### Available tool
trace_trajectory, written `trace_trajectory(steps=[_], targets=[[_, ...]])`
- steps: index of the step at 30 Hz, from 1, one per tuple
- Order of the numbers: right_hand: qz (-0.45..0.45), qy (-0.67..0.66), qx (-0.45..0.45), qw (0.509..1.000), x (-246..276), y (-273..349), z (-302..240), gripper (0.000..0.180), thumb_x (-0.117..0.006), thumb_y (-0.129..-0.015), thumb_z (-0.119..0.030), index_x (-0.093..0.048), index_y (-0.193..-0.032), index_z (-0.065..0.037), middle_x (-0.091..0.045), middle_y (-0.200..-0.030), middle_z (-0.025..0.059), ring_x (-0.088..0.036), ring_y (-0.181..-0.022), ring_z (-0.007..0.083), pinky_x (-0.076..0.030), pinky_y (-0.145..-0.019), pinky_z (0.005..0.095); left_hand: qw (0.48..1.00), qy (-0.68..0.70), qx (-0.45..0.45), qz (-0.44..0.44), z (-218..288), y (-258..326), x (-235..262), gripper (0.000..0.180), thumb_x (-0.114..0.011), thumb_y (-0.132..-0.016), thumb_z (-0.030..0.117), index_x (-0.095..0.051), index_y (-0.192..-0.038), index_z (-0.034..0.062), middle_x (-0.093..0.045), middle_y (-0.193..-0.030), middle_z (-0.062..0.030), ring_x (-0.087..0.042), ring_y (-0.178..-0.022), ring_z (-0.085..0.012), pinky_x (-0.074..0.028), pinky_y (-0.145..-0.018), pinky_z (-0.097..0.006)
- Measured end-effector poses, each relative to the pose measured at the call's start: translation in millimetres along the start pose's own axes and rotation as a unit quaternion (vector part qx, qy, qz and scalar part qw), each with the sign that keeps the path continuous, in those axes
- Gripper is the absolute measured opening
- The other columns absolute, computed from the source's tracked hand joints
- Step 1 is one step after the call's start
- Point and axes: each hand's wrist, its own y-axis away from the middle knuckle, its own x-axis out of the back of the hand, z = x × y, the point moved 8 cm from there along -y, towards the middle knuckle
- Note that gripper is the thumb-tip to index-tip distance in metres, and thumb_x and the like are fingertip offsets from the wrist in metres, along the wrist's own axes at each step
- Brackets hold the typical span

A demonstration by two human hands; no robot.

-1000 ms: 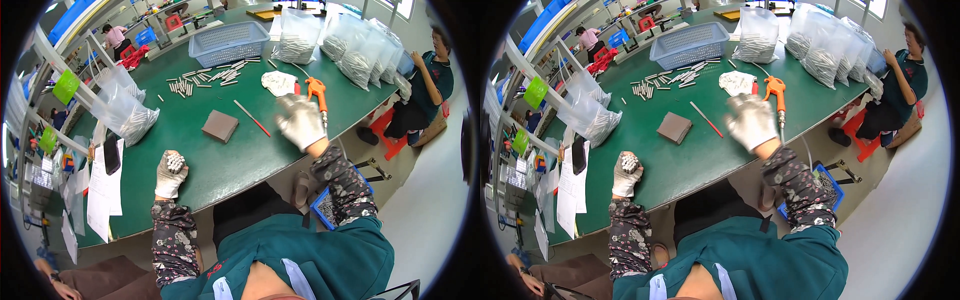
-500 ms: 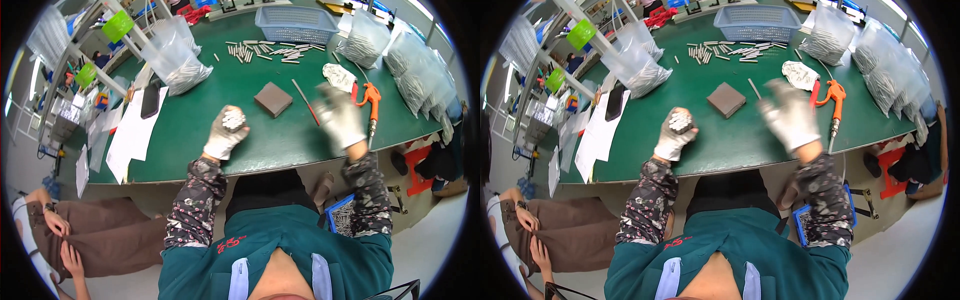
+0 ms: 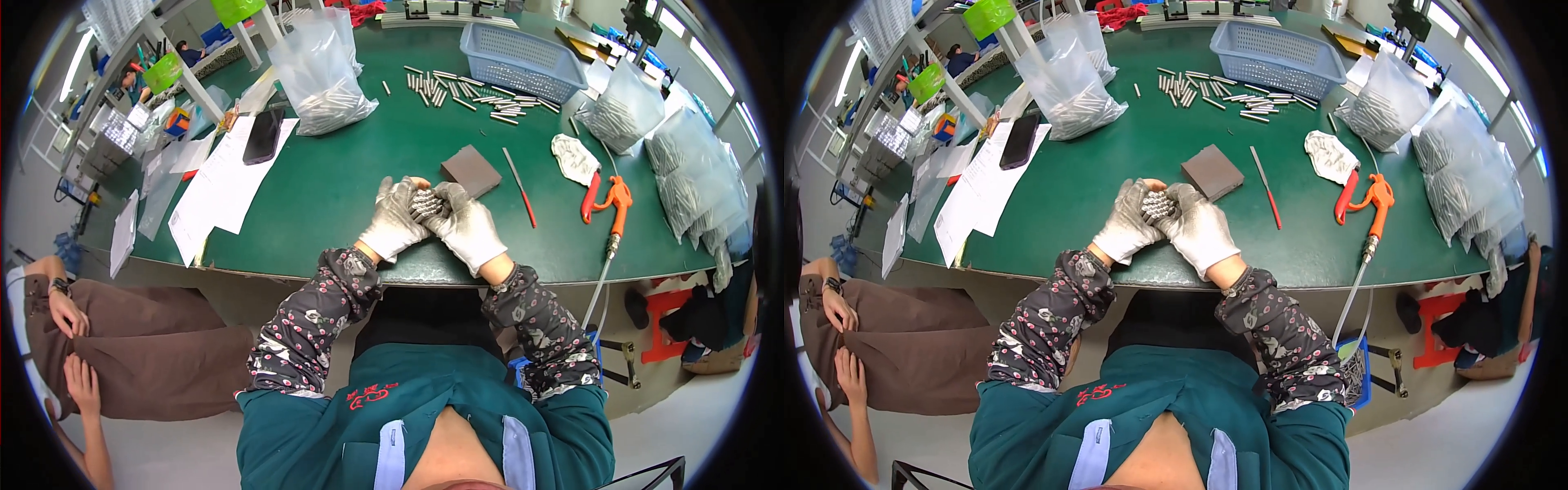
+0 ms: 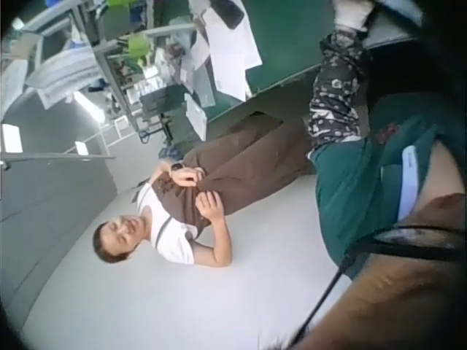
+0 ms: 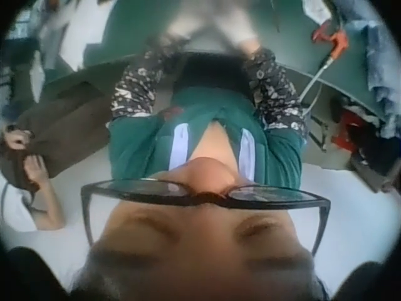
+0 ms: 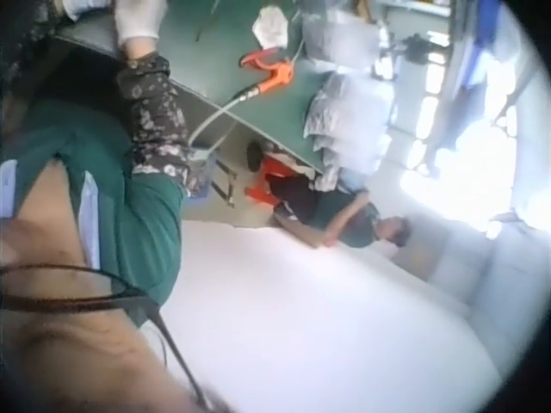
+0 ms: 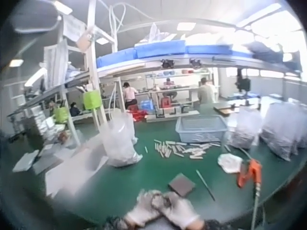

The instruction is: The recorder is polishing and inspecting bundles of small metal pins at a factory workbench.

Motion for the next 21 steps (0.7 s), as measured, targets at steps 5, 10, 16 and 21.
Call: trace_trajectory(steps=[5, 10, 16, 21], targets=[[-0.049, -0.001, 0.017, 0.999, -7, -6, -14, 0.039, -0.067, -0.073, -0.029, -0.055, -0.100, -0.004, -0.062, -0.084, 0.0161, -0.061, -0.078, 0.0319, -0.048, -0.068, 0.0377, 0.999, -0.036, -0.021, 0.030, -5, 6, 12, 0.062, -0.078, -0.054, 0.036, -0.052, -0.106, 0.0127, -0.056, -0.101, -0.0042, -0.052, -0.102, -0.0220, -0.017, -0.105, -0.045], [-0.061, -0.020, 0.025, 0.998, -15, -9, -7, 0.041, -0.067, -0.073, -0.029, -0.055, -0.103, -0.003, -0.063, -0.088, 0.0149, -0.062, -0.081, 0.0281, -0.049, -0.071, 0.0345, 0.966, 0.248, 0.060, -0.039, -20, 7, 2, 0.067, -0.080, -0.055, 0.002, -0.046, -0.113, 0.0066, -0.052, -0.105, -0.0016, -0.050, -0.098, -0.0108, -0.044, -0.087, -0.026], [-0.106, -0.137, -0.015, 0.985, -25, -10, 14, 0.042, -0.068, -0.073, -0.025, -0.055, -0.105, -0.002, -0.063, -0.089, 0.0134, -0.063, -0.081, 0.0229, -0.049, -0.073, 0.0303, 0.933, 0.346, 0.079, -0.058, -4, 5, 2, 0.072, -0.080, -0.057, 0.004, -0.043, -0.118, 0.0066, -0.051, -0.107, -0.0031, -0.051, -0.097, -0.0119, -0.043, -0.087, -0.025], [-0.109, -0.084, -0.026, 0.990, -19, -9, 6, 0.041, -0.067, -0.073, -0.022, -0.055, -0.105, 0.000, -0.063, -0.087, 0.0141, -0.063, -0.080, 0.0237, -0.049, -0.073, 0.0307, 0.938, 0.333, 0.084, -0.053, -7, 4, 2, 0.073, -0.080, -0.057, 0.005, -0.042, -0.119, 0.0068, -0.051, -0.103, -0.0023, -0.051, -0.095, -0.0118, -0.043, -0.085, -0.025]])
